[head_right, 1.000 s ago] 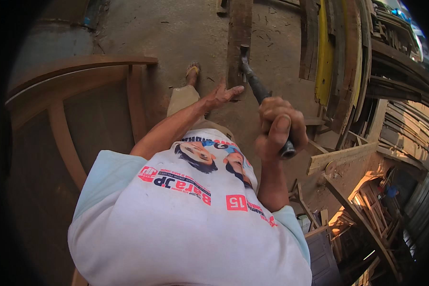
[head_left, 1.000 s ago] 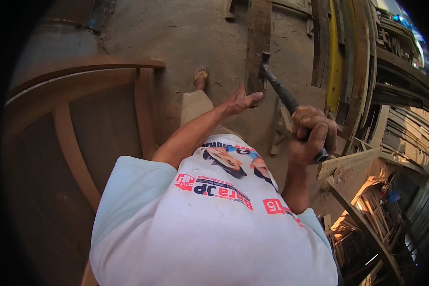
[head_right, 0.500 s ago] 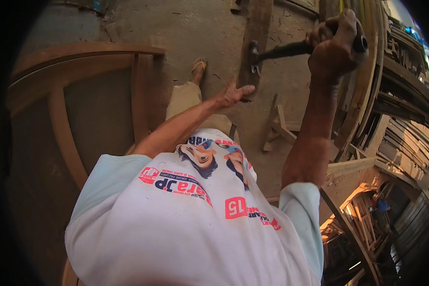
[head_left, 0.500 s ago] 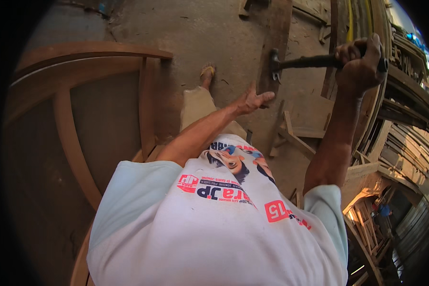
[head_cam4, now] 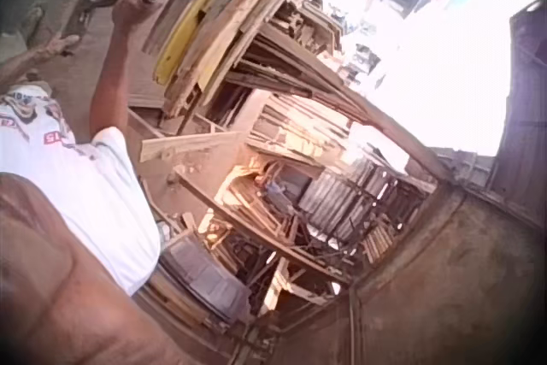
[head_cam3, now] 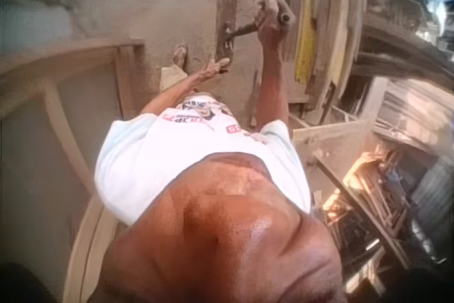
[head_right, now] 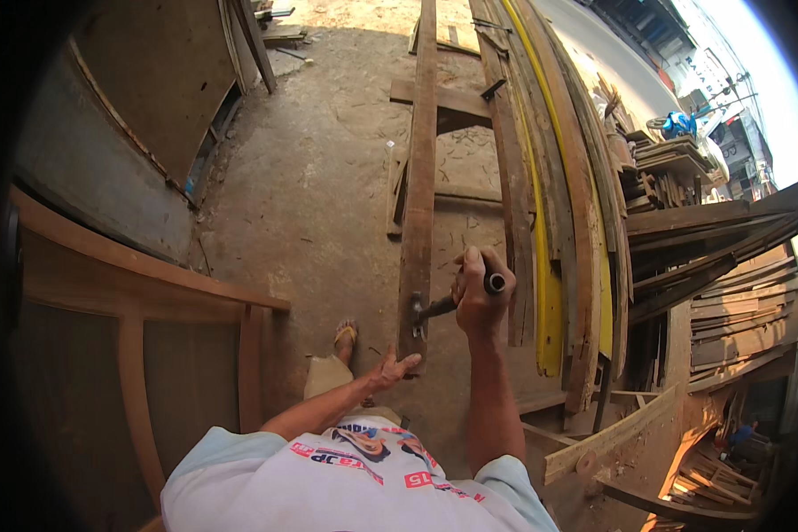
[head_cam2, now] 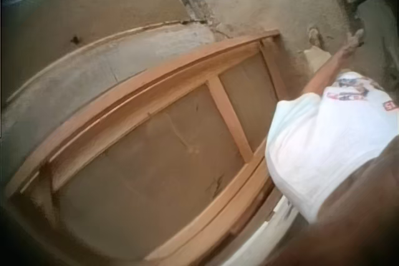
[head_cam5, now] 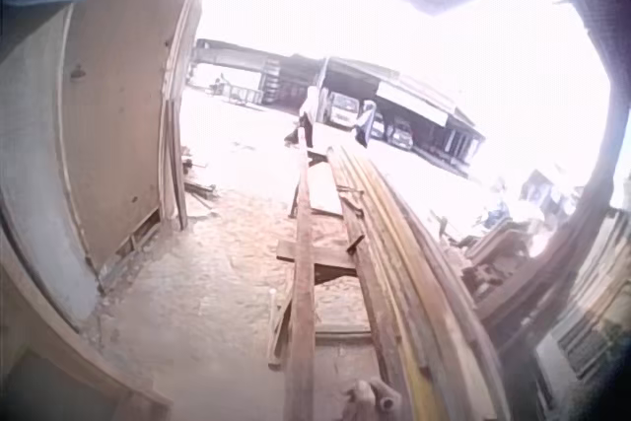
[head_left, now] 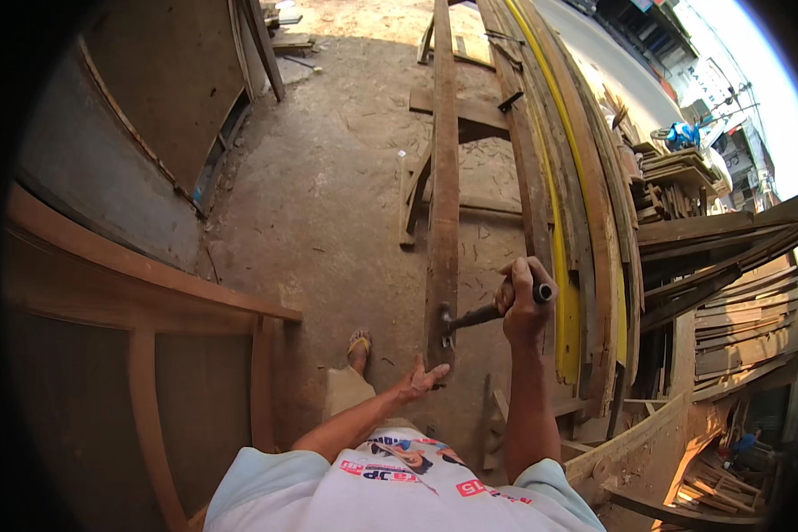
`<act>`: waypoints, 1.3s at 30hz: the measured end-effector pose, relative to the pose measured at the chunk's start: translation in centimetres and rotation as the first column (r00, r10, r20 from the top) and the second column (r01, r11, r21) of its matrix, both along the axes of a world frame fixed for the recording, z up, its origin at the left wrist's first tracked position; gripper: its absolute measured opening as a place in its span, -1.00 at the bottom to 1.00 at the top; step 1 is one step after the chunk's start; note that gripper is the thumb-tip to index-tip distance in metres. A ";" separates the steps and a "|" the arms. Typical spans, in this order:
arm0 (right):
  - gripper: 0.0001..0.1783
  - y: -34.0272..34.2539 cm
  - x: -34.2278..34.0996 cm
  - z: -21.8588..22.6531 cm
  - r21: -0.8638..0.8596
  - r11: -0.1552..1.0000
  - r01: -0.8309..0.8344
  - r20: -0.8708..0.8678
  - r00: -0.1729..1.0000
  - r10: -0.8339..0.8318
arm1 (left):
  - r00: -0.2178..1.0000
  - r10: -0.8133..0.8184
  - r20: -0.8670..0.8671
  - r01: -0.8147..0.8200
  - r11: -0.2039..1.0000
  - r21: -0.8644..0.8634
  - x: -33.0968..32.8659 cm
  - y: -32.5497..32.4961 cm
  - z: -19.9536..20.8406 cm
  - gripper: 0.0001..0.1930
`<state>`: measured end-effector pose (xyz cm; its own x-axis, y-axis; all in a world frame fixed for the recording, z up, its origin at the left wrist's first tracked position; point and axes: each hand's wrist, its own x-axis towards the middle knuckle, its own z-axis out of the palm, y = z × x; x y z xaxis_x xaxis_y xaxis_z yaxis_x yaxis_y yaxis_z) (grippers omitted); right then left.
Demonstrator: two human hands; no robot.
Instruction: The person bends long metal rods using a wooden plank as a lever and a wooden block as a fulcrum. They repeatedly position the rod, apply downward force to bend it, and then use a hammer to strike the bent section. The person also uses pliers to adjust the rod's position on the workbench.
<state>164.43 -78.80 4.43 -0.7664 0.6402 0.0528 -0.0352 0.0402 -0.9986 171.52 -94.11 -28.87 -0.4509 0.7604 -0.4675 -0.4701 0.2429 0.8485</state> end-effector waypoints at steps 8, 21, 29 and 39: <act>-0.75 -0.5 4.0 -3.5 -0.015 0.982 0.189 -0.144 0.971 -0.190 | 0.848 -0.449 0.282 0.469 0.883 -0.003 -4.1 0.0 2.1 -0.07; -0.74 0.5 10.0 -5.1 -0.114 0.899 0.422 -0.272 0.857 -0.437 | 0.688 -0.716 -0.115 0.667 0.687 -0.289 -9.1 -0.5 4.7 0.15; -0.67 -0.5 11.3 -9.0 -0.439 0.846 0.302 -0.535 0.669 -0.516 | 0.986 0.112 -0.125 -0.159 0.861 -0.484 -18.5 -8.4 -0.2 -0.42; -0.45 4.2 7.5 -6.6 -0.561 0.767 0.313 -0.354 0.746 -0.564 | 0.986 0.031 -0.163 -0.113 0.846 -0.521 -24.4 -10.8 -2.0 -0.48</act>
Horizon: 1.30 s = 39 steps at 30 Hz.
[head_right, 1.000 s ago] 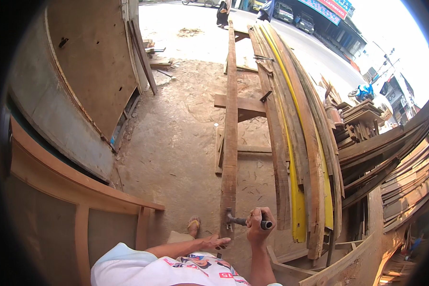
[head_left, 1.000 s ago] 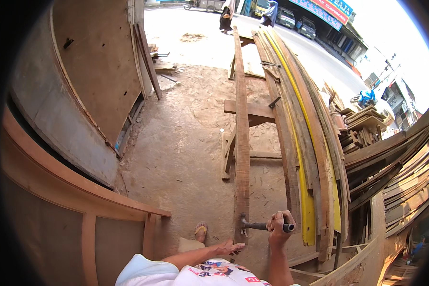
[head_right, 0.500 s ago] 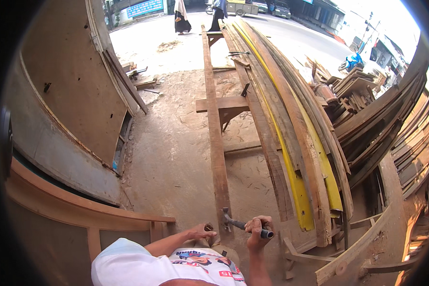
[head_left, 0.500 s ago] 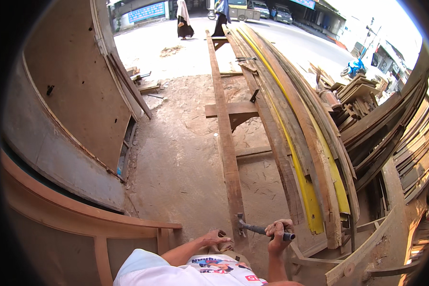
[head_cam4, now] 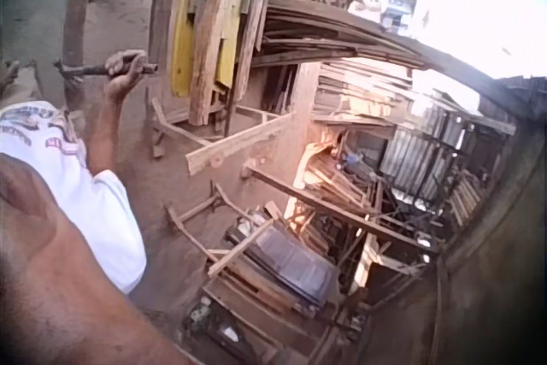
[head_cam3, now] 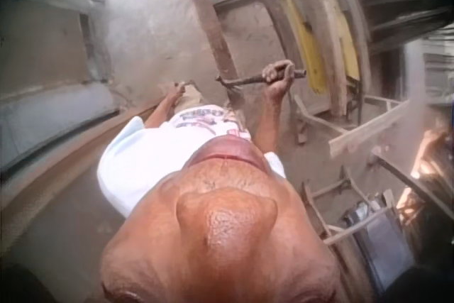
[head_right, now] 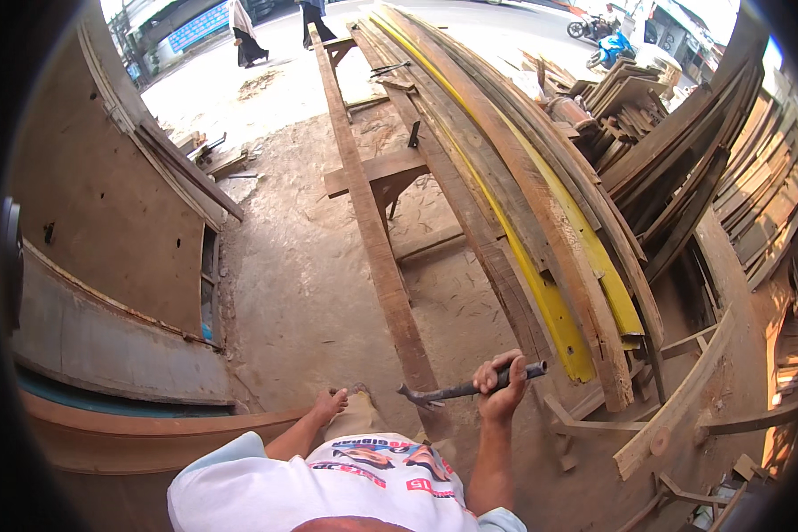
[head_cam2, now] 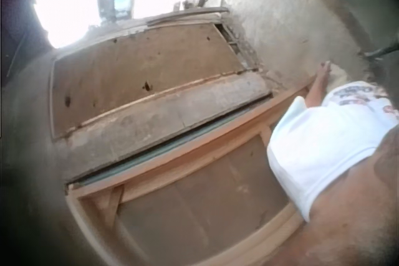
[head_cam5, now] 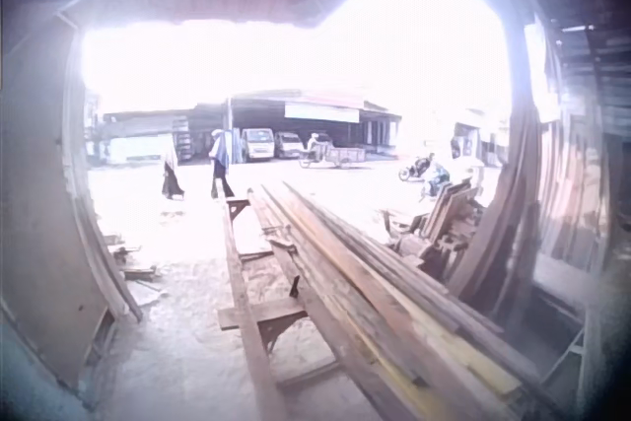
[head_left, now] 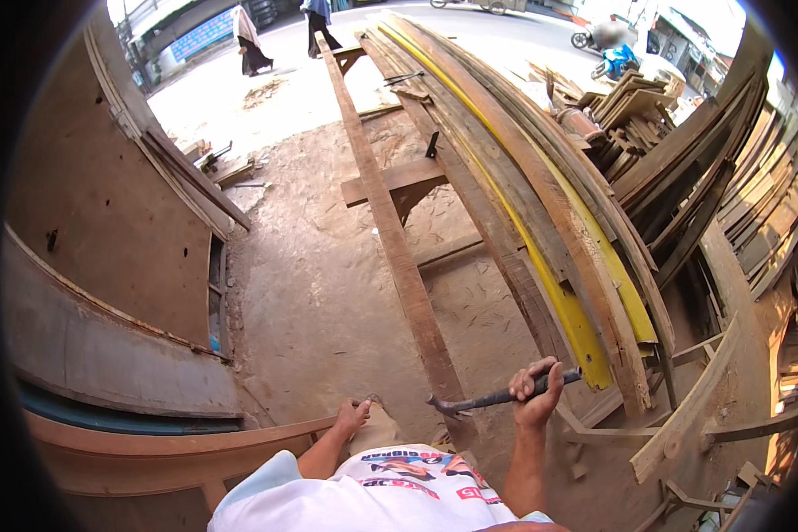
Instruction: The person bends long metal rods using a wooden plank as a lever and a wooden block as a fulcrum. They repeatedly position the rod, apply downward force to bend it, and then use a hammer to strike the bent section. The person also uses pliers to adjust the rod's position on the workbench.
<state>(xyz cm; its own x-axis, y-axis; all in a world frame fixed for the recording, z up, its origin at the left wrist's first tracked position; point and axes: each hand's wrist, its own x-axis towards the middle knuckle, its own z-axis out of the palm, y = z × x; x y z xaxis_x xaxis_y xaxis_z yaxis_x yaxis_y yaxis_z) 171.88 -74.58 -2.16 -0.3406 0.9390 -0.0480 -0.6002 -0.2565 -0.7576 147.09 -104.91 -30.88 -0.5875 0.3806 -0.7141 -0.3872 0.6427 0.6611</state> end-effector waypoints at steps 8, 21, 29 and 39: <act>-0.37 3.2 -0.3 -0.4 -0.019 0.923 -0.384 -0.085 0.921 0.381 | 0.989 0.103 0.110 -0.099 0.994 -0.037 -11.5 -5.8 -3.5 -0.56; -0.31 3.6 -5.9 -3.6 -0.287 0.957 0.033 0.283 0.958 0.052 | 0.997 0.001 0.080 0.014 0.983 -0.182 -26.5 -2.5 -7.8 -0.61; -0.24 7.9 -7.3 -8.7 -0.631 0.775 0.027 -0.084 0.991 -0.103 | 0.983 -0.181 -0.010 0.180 0.982 -0.054 -32.2 8.8 0.8 -0.57; -0.37 7.8 -18.7 -0.7 -0.281 0.808 0.517 0.281 0.850 -0.446 | 0.950 -0.295 0.106 0.309 0.937 -0.160 -43.6 14.2 0.2 -0.59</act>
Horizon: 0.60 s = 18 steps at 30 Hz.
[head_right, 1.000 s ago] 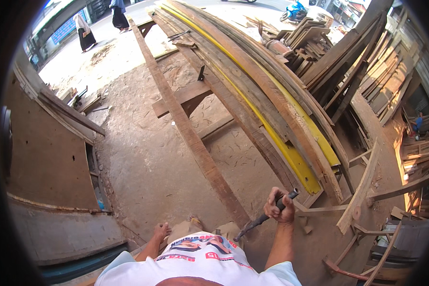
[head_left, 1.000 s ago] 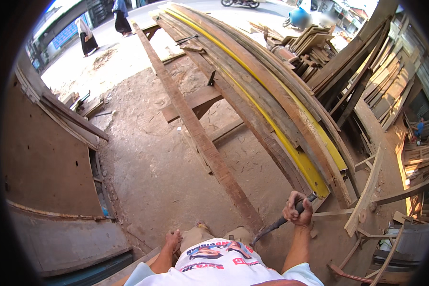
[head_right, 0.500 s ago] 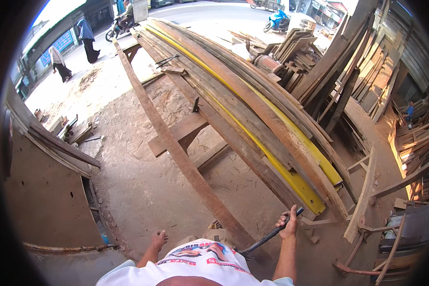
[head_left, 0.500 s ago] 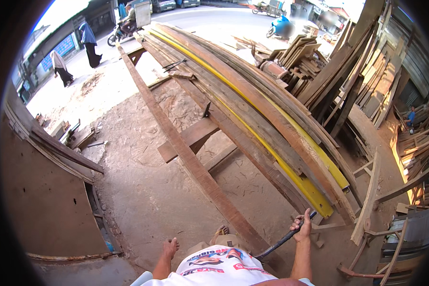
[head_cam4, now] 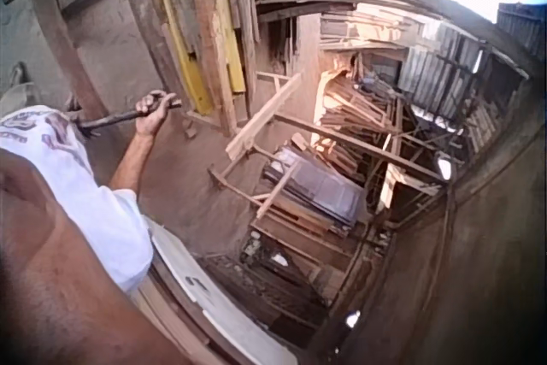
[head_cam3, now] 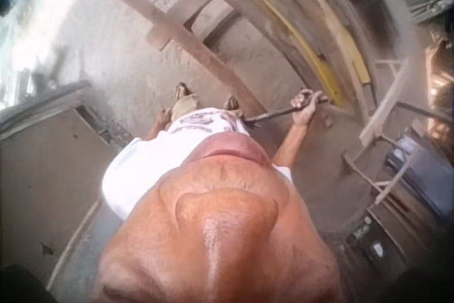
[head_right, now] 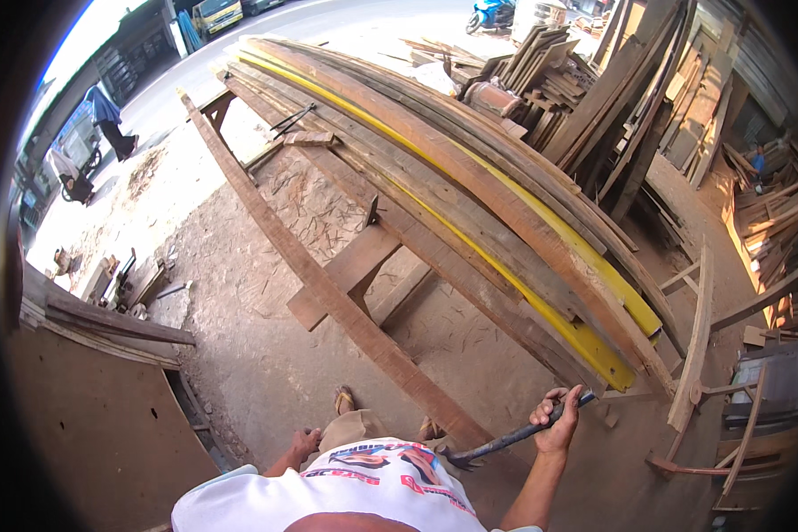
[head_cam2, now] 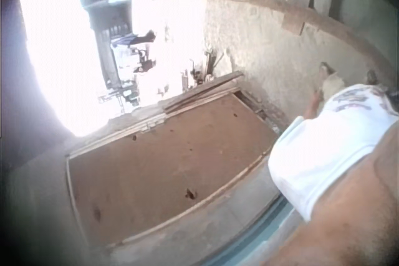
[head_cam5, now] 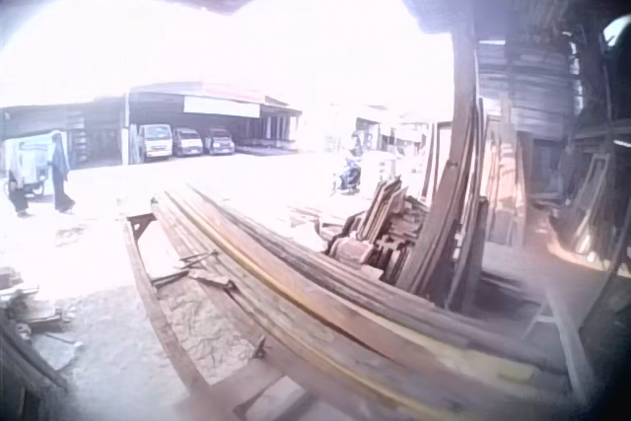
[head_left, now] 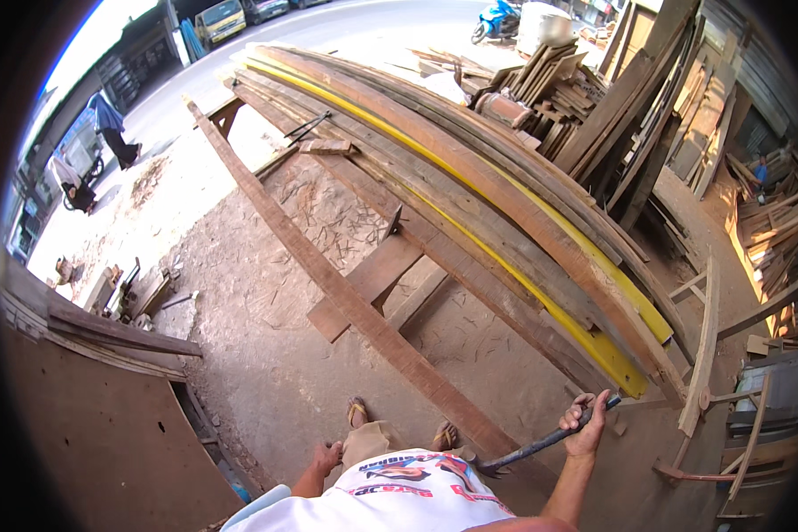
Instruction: The person bends long metal rods using a wooden plank as a lever and a wooden block as a fulcrum. They repeatedly position the rod, apply downward force to bend it, and then use a hammer to strike the bent section. The person also uses pliers to adjust the rod's position on the workbench.
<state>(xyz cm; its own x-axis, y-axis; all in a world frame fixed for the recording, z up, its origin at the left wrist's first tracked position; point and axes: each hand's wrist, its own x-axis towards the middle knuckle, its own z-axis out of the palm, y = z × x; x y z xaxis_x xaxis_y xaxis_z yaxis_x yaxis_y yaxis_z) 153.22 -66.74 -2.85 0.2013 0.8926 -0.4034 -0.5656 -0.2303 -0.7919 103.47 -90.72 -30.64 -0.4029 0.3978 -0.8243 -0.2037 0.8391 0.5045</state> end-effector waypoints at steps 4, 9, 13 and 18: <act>-0.40 0.3 -7.8 -0.8 0.028 0.994 0.109 0.123 0.986 -0.112 | 0.882 -0.406 -0.238 0.380 0.913 -0.150 -7.7 1.3 -2.8 -0.46; -0.43 2.4 -16.9 3.1 0.114 0.977 0.182 0.188 0.961 -0.201 | 0.998 0.009 -0.068 -0.002 0.994 0.112 -20.3 5.9 -6.2 -0.62; -0.45 6.3 -20.8 5.9 0.292 0.946 0.141 0.162 0.967 -0.194 | 0.977 0.175 -0.122 -0.153 0.973 0.174 -27.3 8.7 -5.1 -0.69; -0.53 13.0 -24.1 5.4 0.470 0.854 0.223 0.156 0.931 -0.329 | 0.982 0.180 -0.058 -0.167 0.971 0.173 -25.9 11.4 -1.4 -0.52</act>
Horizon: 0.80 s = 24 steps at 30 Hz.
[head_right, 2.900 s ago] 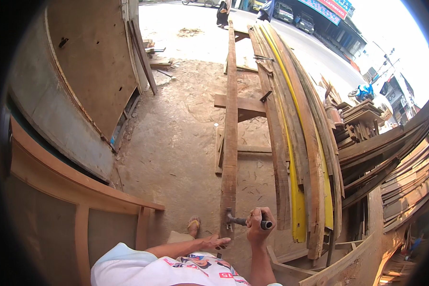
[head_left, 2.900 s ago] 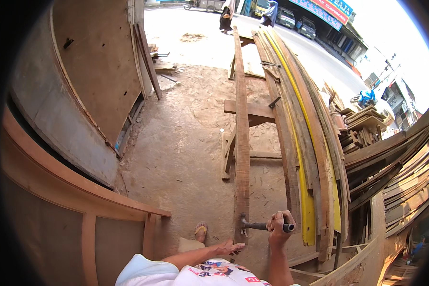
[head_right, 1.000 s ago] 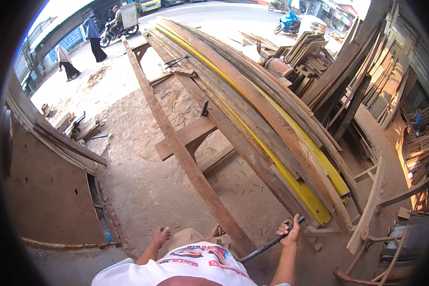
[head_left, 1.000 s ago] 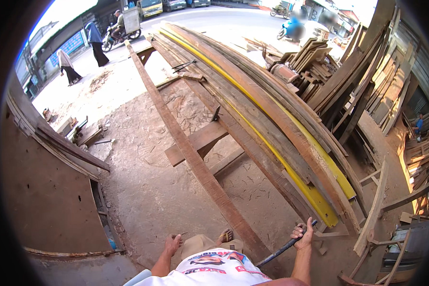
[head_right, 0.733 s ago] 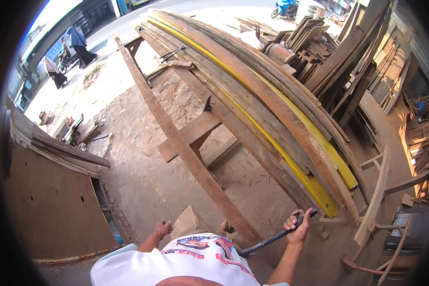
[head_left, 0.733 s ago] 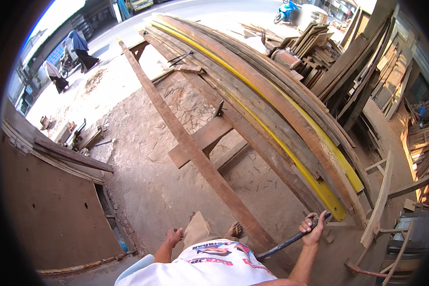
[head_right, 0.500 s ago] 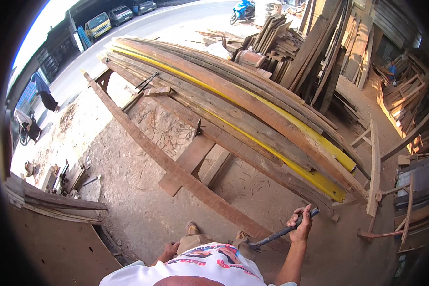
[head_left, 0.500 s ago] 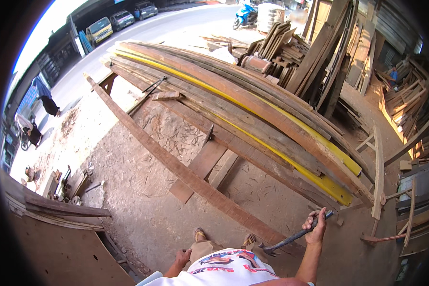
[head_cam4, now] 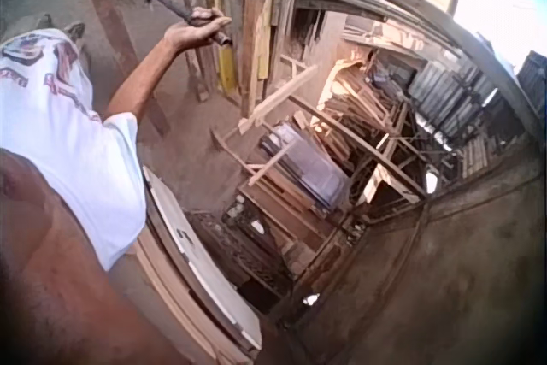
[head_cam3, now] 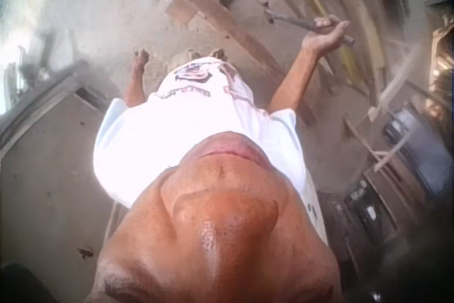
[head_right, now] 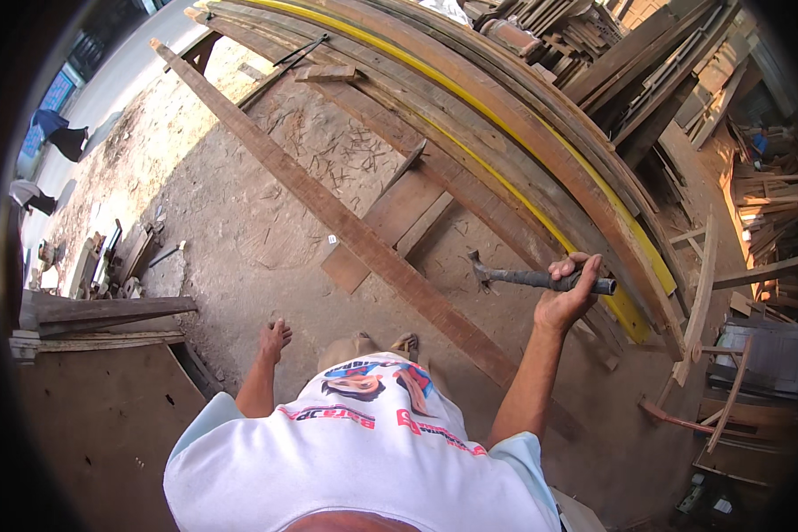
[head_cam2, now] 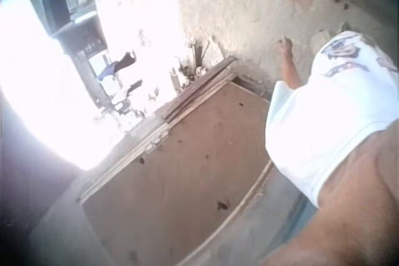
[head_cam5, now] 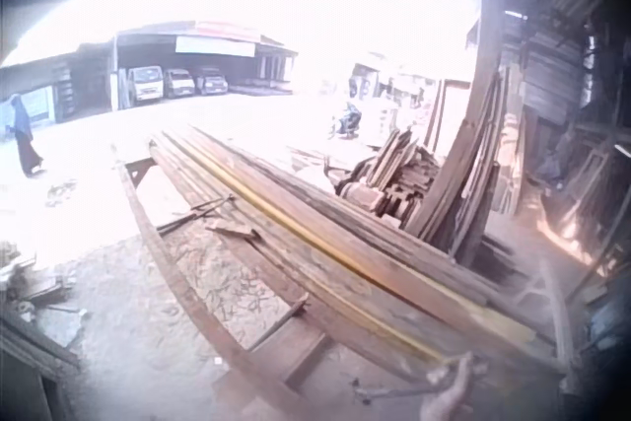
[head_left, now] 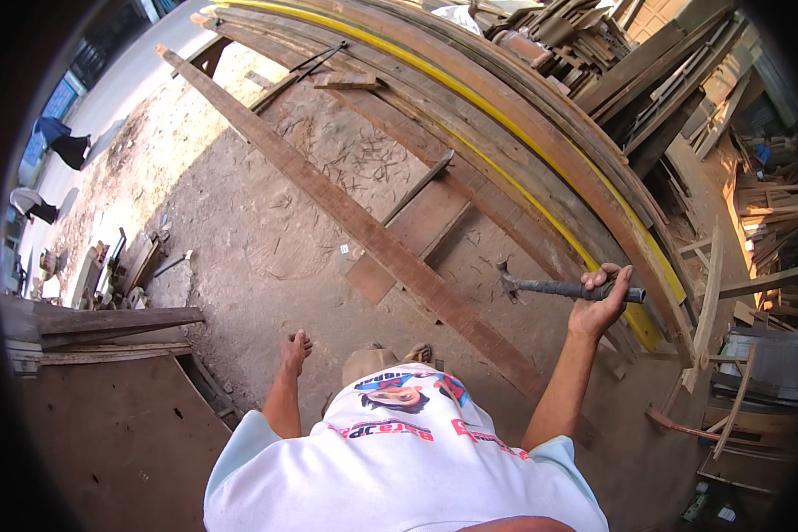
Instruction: The person bends long metal rods using a wooden plank as a lever and a wooden block as a fulcrum. They repeatedly position the rod, apply downward force to bend it, and then use a hammer to strike the bent section. The person also uses pliers to adjust the rod's position on the workbench.
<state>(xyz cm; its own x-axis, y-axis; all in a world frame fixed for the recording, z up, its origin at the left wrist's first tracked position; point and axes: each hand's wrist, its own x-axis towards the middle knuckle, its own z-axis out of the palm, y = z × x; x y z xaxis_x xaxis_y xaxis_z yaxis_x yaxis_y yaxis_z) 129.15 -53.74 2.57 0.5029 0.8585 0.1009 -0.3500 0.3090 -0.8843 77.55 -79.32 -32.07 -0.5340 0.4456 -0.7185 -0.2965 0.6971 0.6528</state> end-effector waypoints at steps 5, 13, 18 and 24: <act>-0.48 9.8 -3.6 1.0 0.060 0.972 0.229 -0.216 0.953 -0.211 | 0.995 0.094 0.020 -0.096 0.988 0.120 3.8 1.4 2.9 -0.48; -0.14 23.2 -2.2 -13.8 -0.331 0.943 -0.040 -0.651 0.733 -0.198 | 0.985 -0.171 -0.033 0.173 0.940 0.295 0.5 15.4 5.5 -0.54; -0.49 24.0 -12.9 -17.0 -0.496 0.807 -0.321 0.083 0.907 0.412 | 0.986 -0.165 -0.014 0.164 0.959 0.232 -6.2 18.7 2.9 -0.59; -0.31 23.8 -23.5 -15.1 -0.471 0.876 -0.106 0.662 0.613 0.430 | 0.936 -0.351 0.022 0.343 0.925 0.166 -11.8 25.3 0.2 -0.63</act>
